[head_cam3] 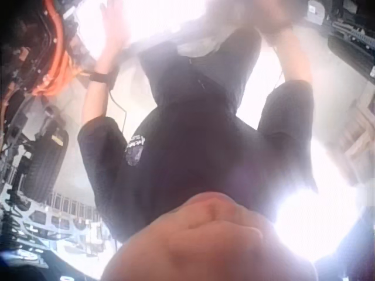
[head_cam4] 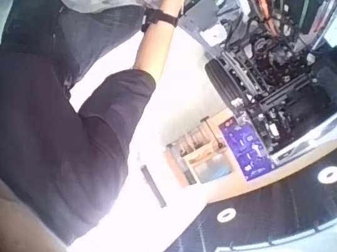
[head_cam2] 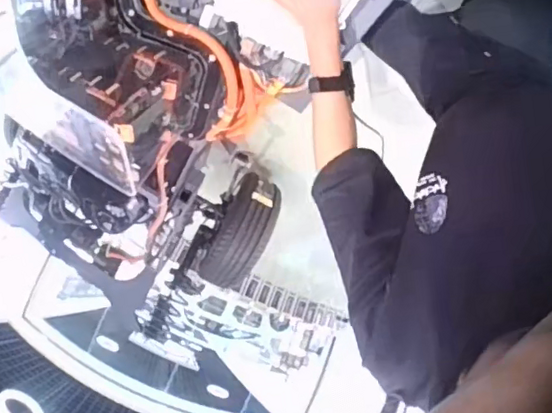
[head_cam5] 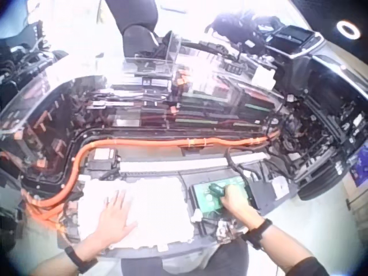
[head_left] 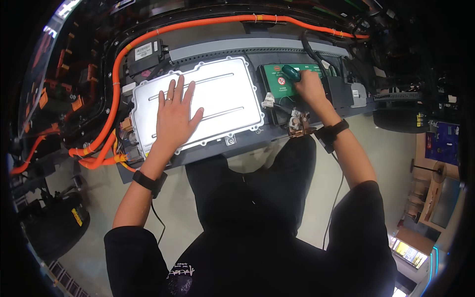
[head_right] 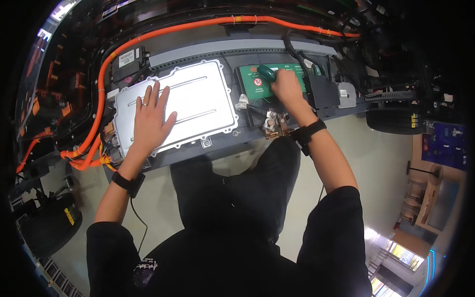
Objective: Use a screwdriver to inspect and disassemble parts of a large electrical battery management component.
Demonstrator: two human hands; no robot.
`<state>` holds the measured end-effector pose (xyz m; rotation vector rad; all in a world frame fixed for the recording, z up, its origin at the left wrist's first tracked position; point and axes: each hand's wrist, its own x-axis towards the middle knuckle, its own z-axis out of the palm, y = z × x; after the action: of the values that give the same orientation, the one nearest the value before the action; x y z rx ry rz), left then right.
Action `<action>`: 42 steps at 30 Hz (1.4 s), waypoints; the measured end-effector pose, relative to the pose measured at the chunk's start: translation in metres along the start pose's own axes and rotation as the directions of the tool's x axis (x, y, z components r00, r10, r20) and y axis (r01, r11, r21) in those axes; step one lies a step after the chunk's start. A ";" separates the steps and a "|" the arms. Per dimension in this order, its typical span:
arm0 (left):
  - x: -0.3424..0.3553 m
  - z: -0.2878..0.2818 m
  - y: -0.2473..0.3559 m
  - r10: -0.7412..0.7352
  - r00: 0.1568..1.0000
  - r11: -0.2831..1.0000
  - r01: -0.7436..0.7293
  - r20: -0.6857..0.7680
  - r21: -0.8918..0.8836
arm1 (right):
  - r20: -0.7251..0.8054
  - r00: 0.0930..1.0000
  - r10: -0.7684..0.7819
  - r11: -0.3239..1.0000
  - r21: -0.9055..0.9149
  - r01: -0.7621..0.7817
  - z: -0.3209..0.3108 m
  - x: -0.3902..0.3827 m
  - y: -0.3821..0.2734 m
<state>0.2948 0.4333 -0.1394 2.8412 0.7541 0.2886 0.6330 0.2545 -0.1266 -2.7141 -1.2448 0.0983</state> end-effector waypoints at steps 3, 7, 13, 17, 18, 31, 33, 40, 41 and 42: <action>-0.004 -0.001 0.005 -0.033 0.998 0.999 0.032 -0.049 -0.028 | 0.053 0.999 -0.009 1.000 -0.001 0.009 -0.003 -0.001 0.000; 0.000 0.006 0.008 -0.046 0.994 0.999 0.044 -0.096 -0.022 | 0.090 0.994 -0.055 0.998 -0.017 0.057 -0.018 0.010 0.008; -0.021 0.013 0.014 -0.109 0.973 0.994 0.104 -0.202 -0.037 | 0.002 0.994 -0.109 0.979 0.172 0.107 -0.075 -0.042 -0.025; -0.026 0.019 0.028 -0.150 0.965 0.986 0.162 -0.215 0.036 | -0.035 0.987 -0.154 0.933 0.324 0.157 -0.095 -0.102 -0.026; -0.028 0.018 0.027 -0.158 0.962 0.985 0.171 -0.224 0.036 | -0.013 0.988 -0.152 0.894 0.426 0.143 -0.095 -0.114 -0.028; -0.064 0.019 0.077 -0.319 0.924 0.948 0.313 -0.210 -0.060 | 0.247 0.949 -0.199 0.617 0.783 -0.074 -0.051 -0.113 -0.052; -0.065 0.016 0.078 -0.332 0.920 0.943 0.320 -0.211 -0.090 | 0.275 0.933 -0.233 0.607 0.791 -0.081 -0.045 -0.105 -0.056; -0.149 0.039 0.090 -0.633 0.715 0.741 0.446 -0.297 -0.502 | 0.479 0.846 -0.234 0.619 0.744 -0.250 -0.050 -0.084 -0.051; -0.152 0.037 0.095 -0.640 0.717 0.734 0.462 -0.277 -0.498 | 0.542 0.811 -0.223 0.623 0.718 -0.309 -0.053 -0.082 -0.054; -0.153 0.034 0.100 -0.675 0.681 0.711 0.497 -0.284 -0.498 | 0.559 0.800 -0.218 0.623 0.711 -0.327 -0.048 -0.081 -0.055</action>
<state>0.2191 0.2663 -0.1708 2.0062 1.4844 0.8890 0.5454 0.2230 -0.0706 -1.9248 -0.8689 1.2983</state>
